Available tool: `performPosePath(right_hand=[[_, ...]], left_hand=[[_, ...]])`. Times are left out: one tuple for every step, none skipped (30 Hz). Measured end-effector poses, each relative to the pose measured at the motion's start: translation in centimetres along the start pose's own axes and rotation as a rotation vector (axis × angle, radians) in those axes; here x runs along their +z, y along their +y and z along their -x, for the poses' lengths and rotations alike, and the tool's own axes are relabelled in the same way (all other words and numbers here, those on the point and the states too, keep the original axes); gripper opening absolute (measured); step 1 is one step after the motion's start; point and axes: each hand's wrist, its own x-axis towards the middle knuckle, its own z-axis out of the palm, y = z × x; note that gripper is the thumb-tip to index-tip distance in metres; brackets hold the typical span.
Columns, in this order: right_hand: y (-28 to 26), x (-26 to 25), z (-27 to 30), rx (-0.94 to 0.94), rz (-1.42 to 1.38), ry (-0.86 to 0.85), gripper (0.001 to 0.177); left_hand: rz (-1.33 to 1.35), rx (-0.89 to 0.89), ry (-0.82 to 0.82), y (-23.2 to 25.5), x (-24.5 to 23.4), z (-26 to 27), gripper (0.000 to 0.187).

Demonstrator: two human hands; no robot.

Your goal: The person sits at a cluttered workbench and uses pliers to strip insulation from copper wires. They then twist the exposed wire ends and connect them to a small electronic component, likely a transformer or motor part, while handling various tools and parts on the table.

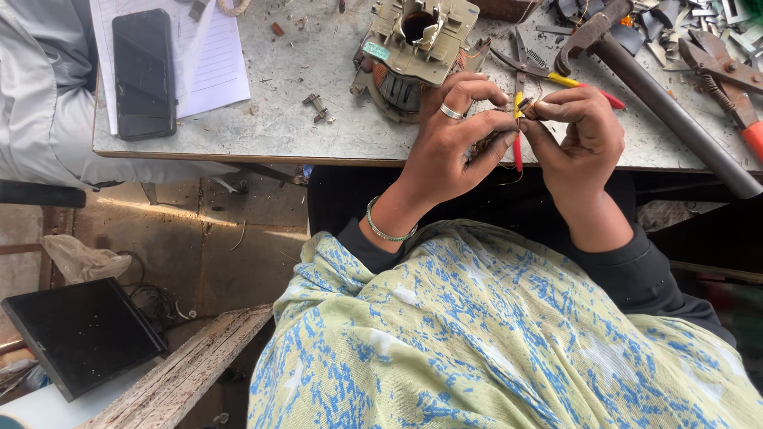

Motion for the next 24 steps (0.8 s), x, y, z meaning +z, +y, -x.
performPosePath(right_hand=[[-0.1, 0.0, -0.1, -0.006, 0.027, -0.006, 0.030], [-0.2, 0.1, -0.2, -0.025, 0.057, -0.013, 0.030], [-0.3, 0.2, -0.3, -0.045, 0.087, -0.019, 0.031], [-0.5, 0.3, -0.3, -0.063, 0.116, -0.024, 0.031], [-0.5, 0.3, -0.4, -0.077, 0.142, -0.024, 0.032], [-0.6, 0.3, -0.5, -0.092, 0.169, -0.023, 0.032], [-0.6, 0.4, -0.5, -0.106, 0.195, -0.022, 0.033], [-0.6, 0.3, -0.4, -0.075, 0.139, -0.028, 0.033], [-0.5, 0.2, -0.3, -0.043, 0.083, -0.033, 0.032], [-0.4, 0.1, -0.1, -0.012, 0.027, -0.038, 0.032], [-0.2, -0.1, 0.0, -0.001, -0.030, -0.029, 0.032], [0.0, -0.3, 0.1, 0.009, -0.085, -0.020, 0.032], [0.2, -0.4, 0.2, 0.019, -0.140, -0.012, 0.032], [0.4, -0.5, 0.3, 0.054, -0.208, 0.018, 0.031], [0.5, -0.7, 0.4, 0.090, -0.276, 0.048, 0.030], [0.6, -0.8, 0.4, 0.124, -0.345, 0.076, 0.030], [0.7, -0.8, 0.4, 0.145, -0.333, 0.094, 0.029], [0.7, -0.7, 0.5, 0.168, -0.323, 0.112, 0.029], [0.7, -0.6, 0.5, 0.191, -0.313, 0.130, 0.029], [0.7, -0.6, 0.4, 0.181, -0.264, 0.111, 0.028], [0.7, -0.5, 0.4, 0.170, -0.216, 0.093, 0.027], [0.7, -0.4, 0.5, 0.163, -0.169, 0.074, 0.027], [0.7, -0.3, 0.5, 0.141, -0.153, 0.041, 0.026], [0.6, -0.4, 0.5, 0.120, -0.137, 0.008, 0.026]], left_hand=[[0.004, 0.008, -0.004, -0.1, 0.0, 0.0, 0.013], [0.066, -0.008, -0.006, -0.2, 0.0, 0.0, 0.012], [0.128, -0.024, -0.008, -0.4, 0.0, 0.0, 0.012], [0.190, -0.040, -0.011, -0.6, 0.1, 0.1, 0.011], [0.217, -0.065, -0.002, -0.7, 0.1, 0.2, 0.011], [0.244, -0.090, 0.006, -0.8, 0.1, 0.4, 0.010], [0.271, -0.114, 0.014, -0.9, 0.2, 0.5, 0.010], [0.250, -0.135, 0.036, -0.9, 0.3, 0.7, 0.009], [0.229, -0.155, 0.059, -0.9, 0.5, 0.8, 0.008], [0.209, -0.175, 0.081, -0.9, 0.6, 0.9, 0.008], [0.223, -0.203, 0.073, -0.9, 0.7, 1.0, 0.009], [0.239, -0.229, 0.067, -0.9, 0.7, 0.9, 0.010], [0.255, -0.256, 0.060, -0.9, 0.7, 0.8, 0.011], [0.165, -0.202, 0.040, -0.7, 0.7, 0.6, 0.013], [0.076, -0.147, 0.020, -0.5, 0.5, 0.5, 0.015], [-0.013, -0.093, 0.002, -0.3, 0.3, 0.3, 0.018], [-0.012, -0.053, 0.000, -0.2, 0.2, 0.0, 0.017], [-0.012, -0.015, -0.002, -0.1, 0.1, -0.1, 0.017], [-0.013, 0.023, -0.005, 0.0, 0.0, -0.2, 0.017], [0.018, 0.032, 0.005, 0.1, -0.1, -0.3, 0.017], [0.049, 0.041, 0.014, 0.0, -0.1, -0.3, 0.017], [0.079, 0.046, 0.021, 0.0, -0.1, -0.1, 0.016], [0.158, 0.007, 0.024, -0.2, -0.1, 0.0, 0.015], [0.237, -0.033, 0.027, -0.5, -0.1, 0.1, 0.013]])
